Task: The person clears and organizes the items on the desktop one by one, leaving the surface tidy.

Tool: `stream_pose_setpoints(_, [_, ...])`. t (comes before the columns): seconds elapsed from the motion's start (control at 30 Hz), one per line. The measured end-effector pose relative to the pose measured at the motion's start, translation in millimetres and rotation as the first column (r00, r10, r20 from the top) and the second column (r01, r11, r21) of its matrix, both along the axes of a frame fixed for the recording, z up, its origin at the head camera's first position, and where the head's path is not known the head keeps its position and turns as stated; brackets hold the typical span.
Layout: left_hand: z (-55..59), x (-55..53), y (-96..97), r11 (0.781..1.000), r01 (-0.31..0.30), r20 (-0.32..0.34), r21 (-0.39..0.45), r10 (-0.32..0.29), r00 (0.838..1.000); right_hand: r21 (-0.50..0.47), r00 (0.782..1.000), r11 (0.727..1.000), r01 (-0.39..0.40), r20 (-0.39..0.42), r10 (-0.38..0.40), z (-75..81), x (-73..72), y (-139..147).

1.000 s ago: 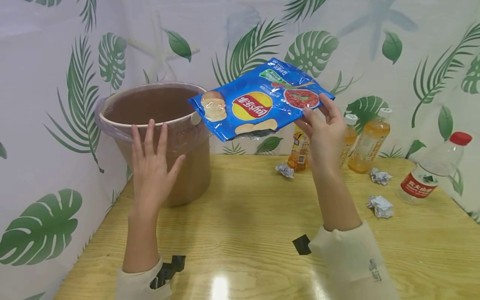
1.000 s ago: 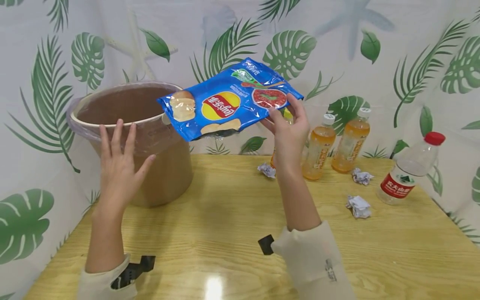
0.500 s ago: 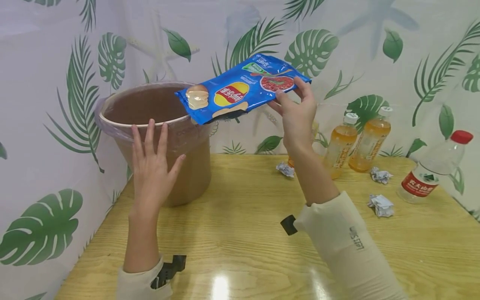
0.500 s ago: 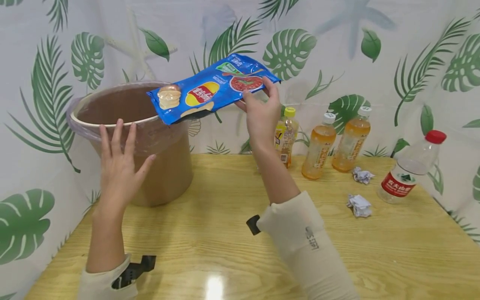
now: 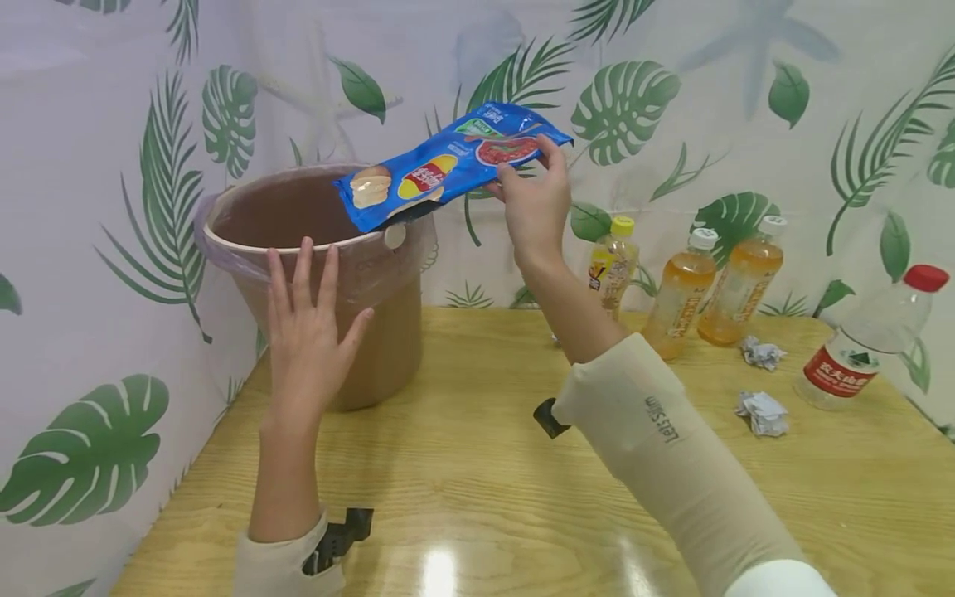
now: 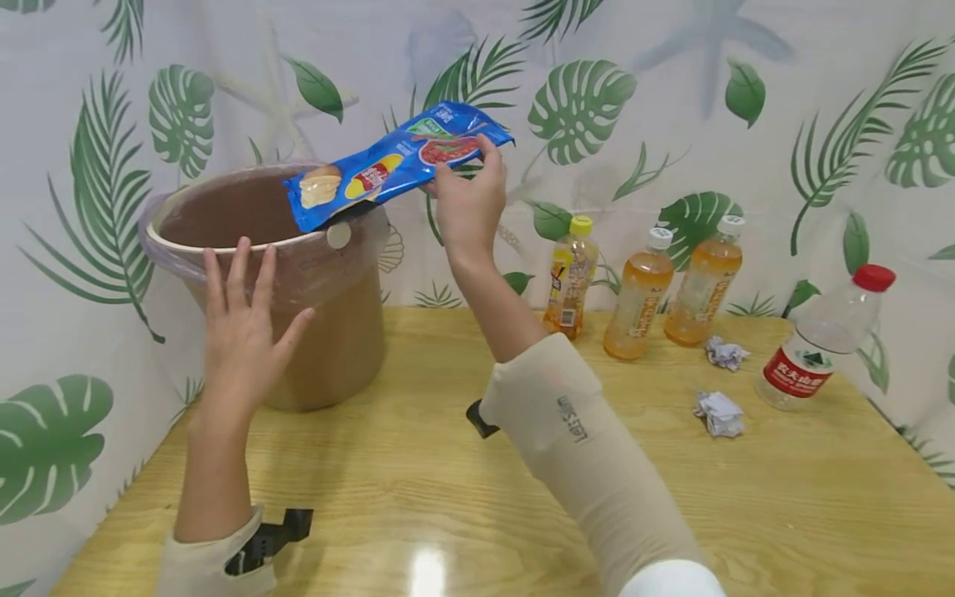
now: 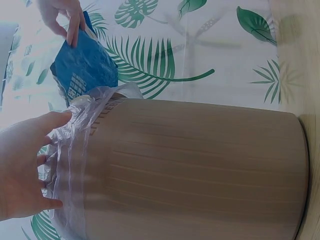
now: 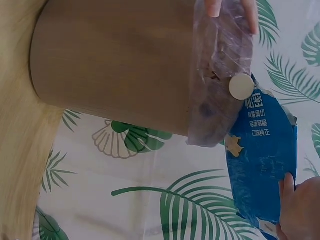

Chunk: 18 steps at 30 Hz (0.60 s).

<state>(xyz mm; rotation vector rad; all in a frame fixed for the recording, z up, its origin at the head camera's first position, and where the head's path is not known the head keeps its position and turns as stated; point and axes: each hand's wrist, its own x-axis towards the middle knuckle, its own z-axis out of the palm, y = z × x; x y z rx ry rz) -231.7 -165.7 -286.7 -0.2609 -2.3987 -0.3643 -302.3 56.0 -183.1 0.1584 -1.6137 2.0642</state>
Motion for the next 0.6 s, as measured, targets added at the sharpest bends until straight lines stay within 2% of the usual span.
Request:
stream_pose_setpoints(0.23, [0.3, 0.0, 1.4, 1.000, -0.005, 0.008, 0.000, 0.005, 1.000, 0.123, 0.997, 0.990, 0.062, -0.057, -0.056, -6.6, -12.6, -21])
stream_pose_setpoints(0.4, [0.3, 0.0, 2.6, 1.000, -0.004, 0.009, 0.005, 0.004, 1.000, 0.159, 0.992, 0.982, 0.103, -0.088, -0.090, -13.2, -21.4, -33])
stream_pose_setpoints(0.6, [0.2, 1.0, 2.5, 1.000, -0.009, 0.004, 0.007, 0.008, 1.000, 0.236, 0.983, 0.956, 0.174, -0.106, -0.153, -22.7, -29.9, -44])
